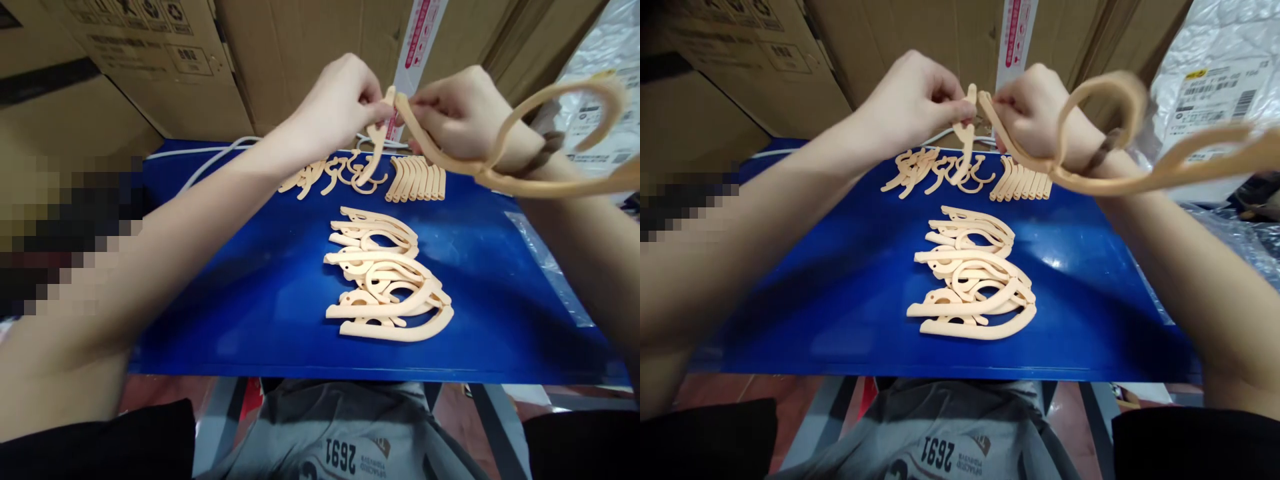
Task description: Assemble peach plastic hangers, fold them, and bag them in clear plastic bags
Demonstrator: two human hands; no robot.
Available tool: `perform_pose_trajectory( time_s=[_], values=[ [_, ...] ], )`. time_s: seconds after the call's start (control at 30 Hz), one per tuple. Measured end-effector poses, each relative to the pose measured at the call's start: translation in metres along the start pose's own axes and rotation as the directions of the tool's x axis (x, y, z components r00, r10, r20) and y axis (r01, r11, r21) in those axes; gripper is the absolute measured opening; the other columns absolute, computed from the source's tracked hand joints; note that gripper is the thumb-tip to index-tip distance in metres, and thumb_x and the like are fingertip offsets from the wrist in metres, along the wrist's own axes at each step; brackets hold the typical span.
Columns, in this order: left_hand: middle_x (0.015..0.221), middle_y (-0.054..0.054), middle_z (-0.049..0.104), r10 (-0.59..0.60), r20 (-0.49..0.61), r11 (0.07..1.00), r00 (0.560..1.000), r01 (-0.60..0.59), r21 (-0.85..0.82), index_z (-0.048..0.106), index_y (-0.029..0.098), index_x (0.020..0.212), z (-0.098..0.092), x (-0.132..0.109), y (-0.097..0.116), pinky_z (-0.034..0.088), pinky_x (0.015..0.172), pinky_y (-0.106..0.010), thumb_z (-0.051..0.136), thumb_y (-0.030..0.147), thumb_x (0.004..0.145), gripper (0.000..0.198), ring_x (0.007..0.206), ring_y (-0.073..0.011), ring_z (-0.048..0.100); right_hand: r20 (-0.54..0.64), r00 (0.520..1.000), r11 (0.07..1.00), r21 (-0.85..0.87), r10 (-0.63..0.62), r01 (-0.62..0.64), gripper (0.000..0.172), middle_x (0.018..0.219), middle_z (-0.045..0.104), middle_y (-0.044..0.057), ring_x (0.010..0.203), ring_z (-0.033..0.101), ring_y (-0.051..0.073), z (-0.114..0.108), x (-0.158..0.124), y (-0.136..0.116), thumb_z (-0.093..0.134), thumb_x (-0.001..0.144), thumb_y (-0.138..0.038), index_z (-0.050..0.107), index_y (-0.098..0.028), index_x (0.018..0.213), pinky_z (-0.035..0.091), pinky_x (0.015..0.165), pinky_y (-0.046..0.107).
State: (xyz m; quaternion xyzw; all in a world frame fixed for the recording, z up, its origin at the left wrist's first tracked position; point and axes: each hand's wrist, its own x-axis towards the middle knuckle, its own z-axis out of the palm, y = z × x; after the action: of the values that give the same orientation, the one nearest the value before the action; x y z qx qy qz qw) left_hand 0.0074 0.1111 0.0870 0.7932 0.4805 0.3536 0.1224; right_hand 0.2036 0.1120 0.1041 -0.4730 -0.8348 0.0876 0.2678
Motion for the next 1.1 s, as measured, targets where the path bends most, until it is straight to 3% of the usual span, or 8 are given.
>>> perform_pose_trajectory(
  time_s=[0.1,0.2,0.37,0.43,0.53,0.7,0.87,1.1],
  values=[
    [0.067,-0.005,0.059,-0.062,-0.036,0.998,0.997,0.062,0.012,0.07,0.027,0.068,-0.002,-0.003,-0.032,0.048,0.077,-0.039,0.057,0.045,0.086,0.028,0.073,-0.0232,0.054,0.005,0.986,0.946,0.281,0.167,-0.162,0.031,0.058,0.06,0.0,0.047,0.045,0.006,-0.003,0.001,0.02,0.051,0.095,-0.008,0.073,-0.018,0.076,0.029,0.039,0.019],
    [0.063,-0.004,0.059,-0.2,-0.007,0.98,0.98,0.2,0.016,0.072,0.026,0.071,0.001,-0.003,-0.071,0.046,0.074,-0.038,0.063,0.051,0.078,0.027,0.07,-0.0219,0.05,0.082,0.945,0.802,0.51,0.316,-0.312,0.028,0.056,0.056,-0.001,0.041,0.042,0.005,-0.005,-0.003,0.028,0.05,0.097,-0.01,0.075,-0.017,0.088,0.025,0.036,0.019],
    [0.074,-0.007,0.066,-0.32,0.02,0.942,0.947,0.316,0.117,0.07,0.022,0.075,0.016,-0.008,-0.119,0.044,0.088,-0.043,0.061,0.063,0.076,0.042,0.086,-0.0253,0.056,0.177,0.918,0.672,0.634,0.356,-0.383,0.027,0.055,0.053,-0.001,0.041,0.043,0.004,-0.001,-0.009,0.022,0.049,0.099,-0.008,0.075,-0.011,0.092,0.029,0.037,0.016],
    [0.091,-0.007,0.071,-0.316,-0.02,0.936,0.948,0.315,0.155,0.071,0.022,0.09,0.021,-0.013,-0.122,0.041,0.097,-0.047,0.06,0.066,0.078,0.046,0.102,-0.0287,0.055,0.163,0.917,0.656,0.654,0.363,-0.376,0.027,0.054,0.053,-0.001,0.04,0.042,0.004,0.001,-0.009,0.019,0.048,0.098,-0.004,0.074,-0.009,0.093,0.029,0.036,0.016],
    [0.119,-0.003,0.068,-0.192,-0.071,0.953,0.979,0.203,0.224,0.065,0.024,0.113,0.024,-0.022,-0.115,0.033,0.111,-0.051,0.054,0.068,0.086,0.054,0.124,-0.0305,0.044,0.124,0.918,0.638,0.683,0.378,-0.355,0.028,0.053,0.054,-0.001,0.039,0.04,0.005,0.001,-0.008,0.019,0.045,0.096,-0.001,0.073,-0.006,0.094,0.027,0.035,0.017],
    [0.141,-0.008,0.057,-0.042,0.087,0.97,0.995,0.02,0.24,0.061,0.023,0.131,0.032,-0.039,-0.106,0.03,0.118,-0.053,0.05,0.08,0.085,0.074,0.136,-0.0363,0.04,0.091,0.926,0.619,0.719,0.367,-0.316,0.029,0.053,0.054,0.0,0.041,0.041,0.006,0.001,-0.008,0.022,0.044,0.095,0.001,0.072,-0.005,0.093,0.028,0.037,0.018],
    [0.159,-0.014,0.04,-0.005,0.252,0.97,0.968,-0.057,0.237,0.054,0.022,0.145,0.04,-0.051,-0.118,0.019,0.125,-0.058,0.053,0.064,0.09,0.068,0.153,-0.0383,0.025,0.097,0.928,0.602,0.736,0.36,-0.31,0.025,0.052,0.056,-0.001,0.04,0.04,0.007,0.006,-0.006,0.024,0.048,0.096,-0.003,0.073,-0.007,0.091,0.026,0.035,0.02],
    [0.161,-0.013,0.041,0.006,0.237,0.967,0.972,-0.065,0.245,0.055,0.022,0.142,0.04,-0.051,-0.13,0.023,0.124,-0.059,0.05,0.042,0.088,0.058,0.151,-0.0359,0.031,0.092,0.938,0.57,0.773,0.334,-0.279,0.027,0.053,0.054,-0.003,0.038,0.039,0.007,0.009,-0.004,0.029,0.043,0.095,0.0,0.07,-0.006,0.093,0.027,0.034,0.02]
  ],
)
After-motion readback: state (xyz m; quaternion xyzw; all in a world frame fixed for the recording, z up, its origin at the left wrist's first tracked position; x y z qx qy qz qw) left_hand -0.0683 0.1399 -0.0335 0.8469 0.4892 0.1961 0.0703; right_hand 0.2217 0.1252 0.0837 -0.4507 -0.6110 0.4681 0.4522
